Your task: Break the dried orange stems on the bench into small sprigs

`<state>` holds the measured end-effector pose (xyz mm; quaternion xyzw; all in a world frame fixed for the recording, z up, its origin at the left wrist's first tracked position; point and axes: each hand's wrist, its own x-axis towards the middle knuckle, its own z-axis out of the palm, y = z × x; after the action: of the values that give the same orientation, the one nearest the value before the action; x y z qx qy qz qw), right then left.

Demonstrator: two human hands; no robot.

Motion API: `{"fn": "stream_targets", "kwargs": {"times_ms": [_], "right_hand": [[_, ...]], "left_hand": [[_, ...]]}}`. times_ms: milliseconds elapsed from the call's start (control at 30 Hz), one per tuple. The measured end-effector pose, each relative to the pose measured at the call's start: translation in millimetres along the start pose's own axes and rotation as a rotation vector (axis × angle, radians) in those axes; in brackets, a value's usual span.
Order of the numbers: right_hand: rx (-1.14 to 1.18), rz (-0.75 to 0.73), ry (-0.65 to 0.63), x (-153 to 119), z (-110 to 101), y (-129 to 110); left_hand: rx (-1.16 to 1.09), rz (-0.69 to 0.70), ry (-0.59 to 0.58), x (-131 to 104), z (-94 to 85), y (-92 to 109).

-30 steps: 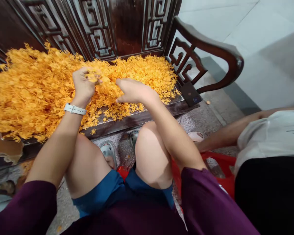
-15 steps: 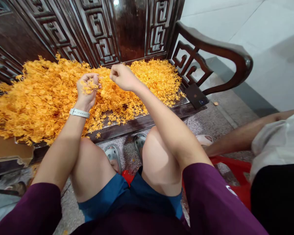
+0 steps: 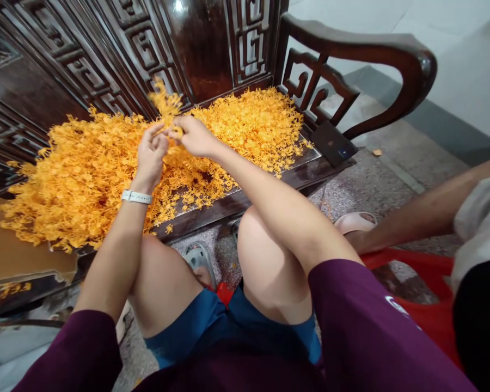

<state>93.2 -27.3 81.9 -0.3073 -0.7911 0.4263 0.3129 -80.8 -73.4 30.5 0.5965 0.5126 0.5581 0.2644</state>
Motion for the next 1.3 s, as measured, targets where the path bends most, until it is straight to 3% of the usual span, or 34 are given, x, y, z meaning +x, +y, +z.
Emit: {"fn": "stream_targets", "kwargs": {"times_ms": [100,233,333,633,733,867,1000,1100,1200,1300], "right_hand": [[0.253,0.040,0.164,0.8,-3.4,3.8],[0.429,0.157,0.396,4.9,-12.4,12.3],[0.569,0.181,0.540,8.4,-22.2,20.3],[0.644,0.124,0.672,10.2,-45.6,30.3],[0.580,0.102,0.670,10.2,-49.9,26.5],[0.513,0.052,0.631,10.0,-43.9,15.2],[0.537,0.014,0.527,2.7,-31.8,-1.4],[0.648,0.001,0.413,-5.7,-25.1,-12.3],[0.704,0.045,0.319,-10.1,-21.8,-17.9],[0.690,0.062,0.250,-9.7,-19.2,-19.6]], "left_hand": [[0.276,0.096,-0.122,-1.9,-0.9,-6.0],[0.475,0.112,-0.112,-3.7,-3.5,-11.3],[0.570,0.100,-0.168,-6.2,-5.7,-13.8],[0.817,0.039,-0.355,-14.7,2.1,-1.3],[0.868,0.023,-0.387,-14.4,6.9,-3.4],[0.838,0.063,-0.307,-15.2,11.2,-1.3],[0.646,0.131,-0.168,-13.9,12.8,6.2],[0.475,0.108,-0.028,-8.7,12.4,5.2],[0.545,0.086,0.159,-3.5,11.4,0.9],[0.629,0.073,0.177,-1.3,13.6,-0.1]]}}
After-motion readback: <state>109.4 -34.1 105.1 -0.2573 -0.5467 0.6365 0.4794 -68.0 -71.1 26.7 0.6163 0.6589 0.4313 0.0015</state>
